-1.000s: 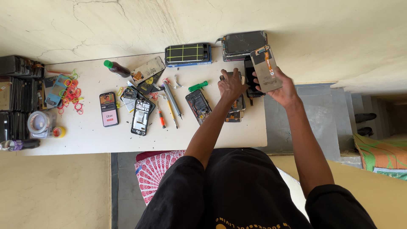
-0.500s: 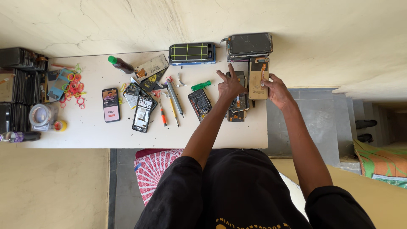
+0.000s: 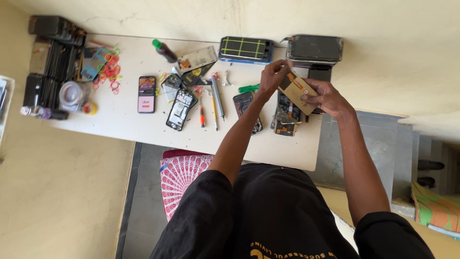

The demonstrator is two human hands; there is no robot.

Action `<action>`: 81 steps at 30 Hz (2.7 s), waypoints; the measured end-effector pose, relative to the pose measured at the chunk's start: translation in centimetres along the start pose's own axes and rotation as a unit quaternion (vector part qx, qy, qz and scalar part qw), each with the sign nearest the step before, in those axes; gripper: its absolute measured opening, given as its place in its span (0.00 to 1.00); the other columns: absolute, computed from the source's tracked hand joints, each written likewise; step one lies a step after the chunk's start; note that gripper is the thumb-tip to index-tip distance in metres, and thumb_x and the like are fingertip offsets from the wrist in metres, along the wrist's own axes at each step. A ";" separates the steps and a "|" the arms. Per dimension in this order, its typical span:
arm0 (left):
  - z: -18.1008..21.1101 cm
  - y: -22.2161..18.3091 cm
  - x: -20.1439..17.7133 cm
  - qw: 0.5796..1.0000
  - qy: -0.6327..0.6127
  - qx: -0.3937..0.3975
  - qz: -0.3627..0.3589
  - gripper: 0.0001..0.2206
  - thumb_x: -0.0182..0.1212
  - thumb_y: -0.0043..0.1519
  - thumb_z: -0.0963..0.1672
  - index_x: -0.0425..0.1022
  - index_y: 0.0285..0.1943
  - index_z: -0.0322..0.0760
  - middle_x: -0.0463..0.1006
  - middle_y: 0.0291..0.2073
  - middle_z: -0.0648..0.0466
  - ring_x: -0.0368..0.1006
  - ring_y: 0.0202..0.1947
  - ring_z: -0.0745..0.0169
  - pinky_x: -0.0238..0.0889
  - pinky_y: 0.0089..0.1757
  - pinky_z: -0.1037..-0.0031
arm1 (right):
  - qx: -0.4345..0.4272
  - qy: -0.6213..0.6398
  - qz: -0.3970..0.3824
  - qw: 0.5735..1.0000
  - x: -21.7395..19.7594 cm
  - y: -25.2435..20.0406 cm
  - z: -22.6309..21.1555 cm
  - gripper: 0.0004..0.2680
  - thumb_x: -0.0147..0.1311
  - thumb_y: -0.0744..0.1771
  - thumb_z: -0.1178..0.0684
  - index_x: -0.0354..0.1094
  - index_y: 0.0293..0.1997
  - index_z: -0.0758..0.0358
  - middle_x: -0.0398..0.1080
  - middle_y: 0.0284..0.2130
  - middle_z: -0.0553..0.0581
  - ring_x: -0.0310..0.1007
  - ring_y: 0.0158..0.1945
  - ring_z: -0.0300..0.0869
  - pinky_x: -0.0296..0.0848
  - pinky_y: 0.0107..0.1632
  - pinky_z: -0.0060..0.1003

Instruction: The person repairs mobile phones by handling internal components and screens. They pick up and examine different phone bodies, screens, and cables on a workbench, at one point attempting to fit a screen into a frame.

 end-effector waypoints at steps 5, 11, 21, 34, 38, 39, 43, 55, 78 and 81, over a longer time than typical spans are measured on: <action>-1.2 -1.9 -5.0 0.996 -0.082 -0.010 0.045 0.11 0.65 0.63 0.43 0.82 0.51 0.32 0.84 0.42 0.47 0.80 0.37 0.61 0.77 0.38 0.70 | -0.087 0.151 0.020 0.985 1.6 2.6 -0.3 0.24 0.66 0.64 0.60 0.63 0.68 0.67 0.73 0.55 0.56 0.74 0.56 0.42 0.77 0.57 0.36; -3.2 -4.2 -9.0 0.941 -0.330 -0.075 0.014 0.09 0.64 0.65 0.43 0.78 0.48 0.29 0.82 0.40 0.46 0.77 0.37 0.60 0.75 0.39 0.68 | -0.183 0.107 -0.106 0.971 7.6 5.8 -1.4 0.32 0.66 0.62 0.65 0.51 0.74 0.62 0.67 0.63 0.54 0.67 0.66 0.41 0.73 0.64 0.38; -3.0 -12.7 -24.1 0.832 0.323 -0.124 0.433 0.28 0.78 0.51 0.46 0.70 0.61 0.42 0.71 0.56 0.44 0.66 0.58 0.45 0.68 0.54 0.53 | -0.080 0.154 -0.160 0.972 16.4 11.8 -0.7 0.37 0.71 0.61 0.43 0.51 0.76 0.68 0.70 0.56 0.65 0.73 0.59 0.50 0.80 0.62 0.44; -4.1 -14.7 -32.9 0.805 0.484 -0.276 0.204 0.42 0.74 0.51 0.47 0.55 0.77 0.55 0.65 0.65 0.48 0.66 0.61 0.42 0.63 0.57 0.46 | 0.014 0.192 -0.205 0.960 19.6 12.2 0.9 0.34 0.62 0.64 0.36 0.51 0.73 0.66 0.71 0.54 0.71 0.77 0.53 0.58 0.81 0.53 0.53; -0.6 -12.7 -33.5 0.947 0.242 0.002 0.212 0.40 0.66 0.56 0.55 0.52 0.78 0.49 0.69 0.59 0.50 0.71 0.57 0.44 0.73 0.50 0.50 | -0.001 0.192 -0.170 0.967 19.5 12.3 -0.3 0.33 0.63 0.64 0.39 0.49 0.74 0.60 0.71 0.54 0.67 0.77 0.53 0.57 0.79 0.53 0.52; -0.4 -11.3 -33.2 0.979 0.075 -0.008 0.187 0.39 0.62 0.56 0.54 0.50 0.77 0.50 0.65 0.61 0.52 0.72 0.55 0.45 0.75 0.47 0.50 | -0.005 0.196 -0.155 0.968 19.5 12.3 -0.8 0.33 0.63 0.64 0.40 0.48 0.74 0.59 0.72 0.54 0.65 0.78 0.53 0.57 0.79 0.52 0.52; 0.0 -7.5 -27.7 0.916 -0.395 0.005 0.070 0.30 0.51 0.71 0.53 0.59 0.74 0.25 0.72 0.54 0.31 0.72 0.51 0.33 0.77 0.47 0.48 | -0.027 0.129 -0.086 0.988 19.0 12.0 -2.8 0.33 0.66 0.63 0.44 0.49 0.73 0.61 0.74 0.51 0.66 0.79 0.52 0.56 0.82 0.50 0.52; 7.2 -3.8 -8.5 0.912 -0.405 -0.018 -0.070 0.28 0.36 0.70 0.58 0.49 0.79 0.55 0.71 0.58 0.40 0.77 0.47 0.43 0.78 0.48 0.55 | -0.213 -0.307 0.256 0.891 11.6 9.4 -3.3 0.26 0.73 0.61 0.41 0.67 0.58 0.69 0.80 0.38 0.64 0.83 0.35 0.48 0.82 0.38 0.40; 6.1 -3.7 -3.8 0.923 -0.375 -0.015 -0.079 0.29 0.32 0.71 0.60 0.52 0.80 0.57 0.73 0.50 0.48 0.73 0.46 0.57 0.75 0.48 0.65 | -0.218 -0.368 0.305 0.851 11.7 3.9 -5.3 0.22 0.72 0.62 0.46 0.69 0.55 0.67 0.79 0.33 0.64 0.82 0.31 0.48 0.80 0.34 0.40; 6.1 -3.8 -3.8 0.910 -0.404 -0.007 -0.095 0.29 0.32 0.71 0.60 0.50 0.81 0.57 0.72 0.58 0.46 0.73 0.54 0.55 0.72 0.55 0.64 | -0.259 -0.442 0.325 0.795 12.7 3.2 -5.7 0.22 0.73 0.63 0.46 0.67 0.55 0.70 0.77 0.33 0.66 0.81 0.34 0.51 0.78 0.36 0.45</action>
Point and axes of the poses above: each hand's wrist, its own y-axis towards the middle knuckle, its own x-axis out of the palm, z = x × y, the point moved 4 cm from there along y, towards the middle knuckle
